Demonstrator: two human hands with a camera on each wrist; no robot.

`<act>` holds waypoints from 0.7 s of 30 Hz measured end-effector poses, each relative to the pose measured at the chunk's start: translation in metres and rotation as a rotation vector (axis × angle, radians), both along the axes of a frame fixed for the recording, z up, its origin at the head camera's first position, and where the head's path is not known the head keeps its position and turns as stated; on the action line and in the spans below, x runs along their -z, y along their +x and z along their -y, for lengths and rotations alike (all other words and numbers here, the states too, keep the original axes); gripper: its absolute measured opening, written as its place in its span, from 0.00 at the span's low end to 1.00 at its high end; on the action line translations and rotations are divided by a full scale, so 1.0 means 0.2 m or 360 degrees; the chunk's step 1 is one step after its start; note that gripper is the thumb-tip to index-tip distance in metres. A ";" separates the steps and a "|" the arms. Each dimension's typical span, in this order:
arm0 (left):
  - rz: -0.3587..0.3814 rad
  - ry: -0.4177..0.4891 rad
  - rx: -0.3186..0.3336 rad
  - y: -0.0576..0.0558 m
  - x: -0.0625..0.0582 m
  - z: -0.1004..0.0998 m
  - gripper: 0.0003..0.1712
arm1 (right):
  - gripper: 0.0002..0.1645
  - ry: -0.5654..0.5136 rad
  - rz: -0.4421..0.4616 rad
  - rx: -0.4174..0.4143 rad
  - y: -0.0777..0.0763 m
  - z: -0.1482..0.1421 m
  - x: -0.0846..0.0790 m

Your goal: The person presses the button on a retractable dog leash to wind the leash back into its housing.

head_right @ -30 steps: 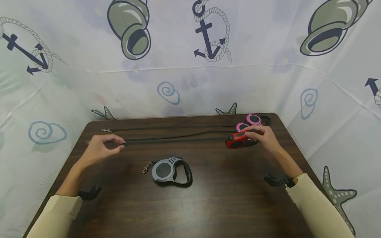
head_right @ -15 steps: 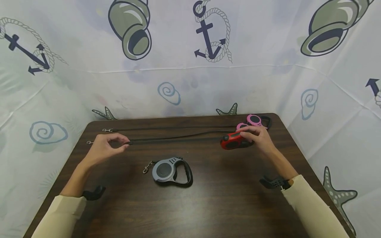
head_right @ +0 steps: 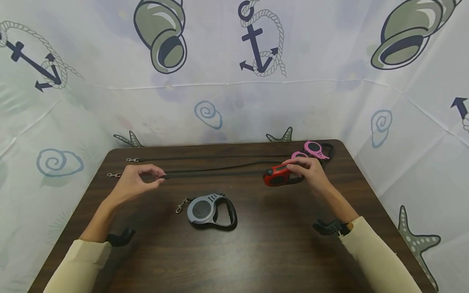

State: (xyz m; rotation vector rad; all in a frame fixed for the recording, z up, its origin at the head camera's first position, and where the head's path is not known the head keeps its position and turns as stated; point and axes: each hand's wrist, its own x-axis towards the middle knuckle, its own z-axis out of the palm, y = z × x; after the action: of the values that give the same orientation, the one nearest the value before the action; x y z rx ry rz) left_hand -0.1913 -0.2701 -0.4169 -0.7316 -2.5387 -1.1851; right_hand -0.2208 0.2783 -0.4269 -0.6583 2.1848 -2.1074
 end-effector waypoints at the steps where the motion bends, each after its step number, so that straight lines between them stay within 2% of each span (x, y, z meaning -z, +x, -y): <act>1: 0.0000 0.0000 0.0008 0.00 0.00 -0.01 0.12 | 0.14 0.0005 0.0003 -0.0003 0.00 0.01 0.00; 21: -0.0054 0.0002 0.0087 0.00 -0.01 -0.09 0.13 | 0.13 0.0062 -0.0021 -0.0019 0.02 0.13 0.00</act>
State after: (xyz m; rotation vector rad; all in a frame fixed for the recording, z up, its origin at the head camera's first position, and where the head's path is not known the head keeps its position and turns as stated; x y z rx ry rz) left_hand -0.1915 -0.2526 -0.4145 -0.8187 -2.5055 -1.1811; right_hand -0.2178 0.2527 -0.4268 -0.6822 2.2168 -2.0555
